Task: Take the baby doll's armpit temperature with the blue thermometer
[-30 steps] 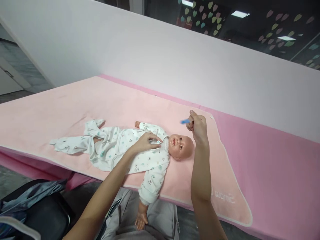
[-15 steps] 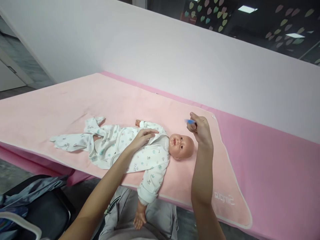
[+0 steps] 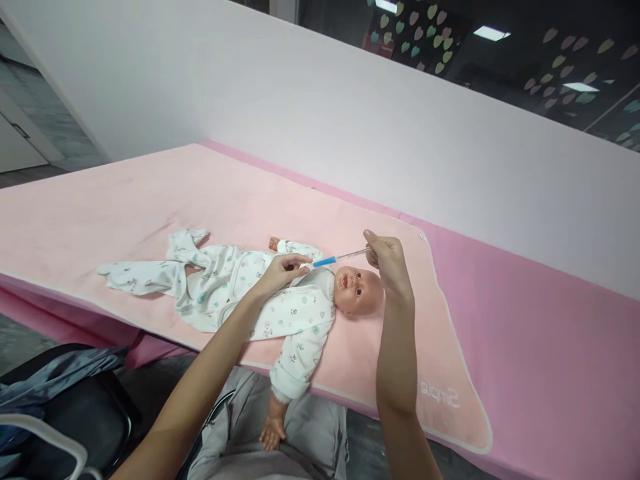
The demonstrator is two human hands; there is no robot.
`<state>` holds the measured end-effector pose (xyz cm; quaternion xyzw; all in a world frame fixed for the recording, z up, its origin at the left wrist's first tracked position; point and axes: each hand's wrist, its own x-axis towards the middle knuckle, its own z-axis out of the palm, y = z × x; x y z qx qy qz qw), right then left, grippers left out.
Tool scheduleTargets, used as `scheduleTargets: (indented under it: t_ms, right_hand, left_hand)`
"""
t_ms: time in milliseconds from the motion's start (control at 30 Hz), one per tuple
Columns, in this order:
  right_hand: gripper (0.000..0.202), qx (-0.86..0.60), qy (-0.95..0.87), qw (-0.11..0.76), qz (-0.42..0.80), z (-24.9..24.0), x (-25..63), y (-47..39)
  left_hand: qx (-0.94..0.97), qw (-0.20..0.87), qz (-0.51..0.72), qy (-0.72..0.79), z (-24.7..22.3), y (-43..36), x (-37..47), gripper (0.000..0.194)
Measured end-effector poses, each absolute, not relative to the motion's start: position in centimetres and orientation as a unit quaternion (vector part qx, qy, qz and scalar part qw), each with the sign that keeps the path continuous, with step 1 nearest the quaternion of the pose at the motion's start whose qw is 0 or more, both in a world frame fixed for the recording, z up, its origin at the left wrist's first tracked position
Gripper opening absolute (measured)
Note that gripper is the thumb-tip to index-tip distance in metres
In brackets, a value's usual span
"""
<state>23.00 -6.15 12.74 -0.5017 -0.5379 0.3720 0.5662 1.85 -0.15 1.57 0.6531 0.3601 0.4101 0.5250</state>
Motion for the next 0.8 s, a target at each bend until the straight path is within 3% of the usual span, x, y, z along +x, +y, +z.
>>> scheduleTargets:
  t_ms: [233, 400, 467, 567, 700, 800]
  right_hand:
    - [0.054, -0.553, -0.565, 0.575, 0.209, 14.7, 22.5, -8.9]
    - [0.044, -0.558, -0.635, 0.456, 0.278, 15.1, 24.1, -12.0]
    - [0.038, -0.567, -0.640, 0.410, 0.317, 13.3, 24.8, -13.7]
    - [0.030, -0.612, -0.585, 0.413, 0.336, 8.4, 25.2, -16.8]
    - [0.030, -0.706, -0.398, 0.528, 0.251, 0.7, 23.5, -21.1]
    - [0.029, -0.775, -0.336, 0.511, 0.158, -3.1, 21.7, -23.2]
  left_hand:
    - [0.671, 0.502, 0.427, 0.339, 1.3, 0.1, 1.9, 0.033]
    - [0.674, 0.508, 0.423, 0.331, 1.3, -0.1, 1.9, 0.032]
    - [0.672, 0.506, 0.426, 0.332, 1.5, -0.4, 1.9, 0.035]
    - [0.675, 0.510, 0.415, 0.335, 1.8, -0.5, 1.9, 0.036]
    - [0.672, 0.524, 0.411, 0.324, 1.7, -0.2, 1.9, 0.032]
    - [0.666, 0.525, 0.409, 0.336, 1.3, 0.1, 1.9, 0.032]
